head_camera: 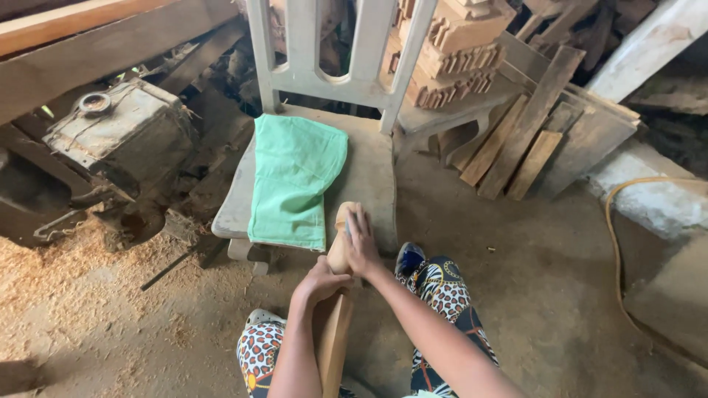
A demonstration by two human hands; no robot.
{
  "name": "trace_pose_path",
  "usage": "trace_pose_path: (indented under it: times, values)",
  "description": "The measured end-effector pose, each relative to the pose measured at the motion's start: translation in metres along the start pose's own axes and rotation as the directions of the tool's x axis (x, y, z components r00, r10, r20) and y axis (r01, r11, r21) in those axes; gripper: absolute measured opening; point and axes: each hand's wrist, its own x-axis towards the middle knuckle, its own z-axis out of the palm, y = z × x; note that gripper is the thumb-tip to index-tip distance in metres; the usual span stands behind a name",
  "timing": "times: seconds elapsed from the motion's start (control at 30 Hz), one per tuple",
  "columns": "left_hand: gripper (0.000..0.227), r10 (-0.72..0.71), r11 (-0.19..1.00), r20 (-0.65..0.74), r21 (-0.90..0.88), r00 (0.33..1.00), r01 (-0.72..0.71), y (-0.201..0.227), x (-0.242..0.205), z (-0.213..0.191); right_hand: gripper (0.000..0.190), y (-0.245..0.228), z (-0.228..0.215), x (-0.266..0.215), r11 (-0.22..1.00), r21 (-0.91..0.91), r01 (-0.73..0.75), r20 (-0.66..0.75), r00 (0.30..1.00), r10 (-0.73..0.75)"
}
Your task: Sanding a decorative wooden furniture leg with a handheld sanding block.
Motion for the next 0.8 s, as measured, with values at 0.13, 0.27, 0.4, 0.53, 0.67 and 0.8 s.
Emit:
trace_pose_path:
  times: [0.13,0.27,0.4,0.53,0.67,0.8]
  values:
    - [0.091,-0.045,0.995,-0.001,0.094,0.999,0.045,-0.001,0.004,0.003,0.056,0.035,0.002,0.020,0.993,-0.087,0.076,0.025,0.997,-0.074]
    - [0.089,-0.070,0.986,-0.020,0.148,0.997,0.072,0.014,-0.013,0.004,0.039,0.109,0.032,0.082,0.877,-0.346,0.332,0.169,0.942,-0.290]
    - [0.084,-0.078,0.982,-0.042,0.170,0.996,0.084,0.034,-0.041,-0.002,0.057,0.085,0.023,0.074,0.959,-0.240,0.149,0.129,0.984,-0.121]
    - [0.079,-0.081,0.976,-0.032,0.202,0.996,0.086,0.034,-0.035,0.000,0.063,0.031,0.004,0.015,0.963,-0.267,0.041,0.102,0.995,-0.014]
    - [0.083,-0.089,0.970,-0.041,0.225,0.995,0.096,0.026,-0.024,0.006,0.064,0.018,0.002,0.022,0.952,-0.303,0.034,0.122,0.992,0.003]
    - [0.072,-0.067,0.968,-0.082,0.237,0.994,0.085,0.042,-0.046,0.003,0.057,0.067,0.017,0.082,0.961,-0.263,0.089,0.141,0.989,-0.053]
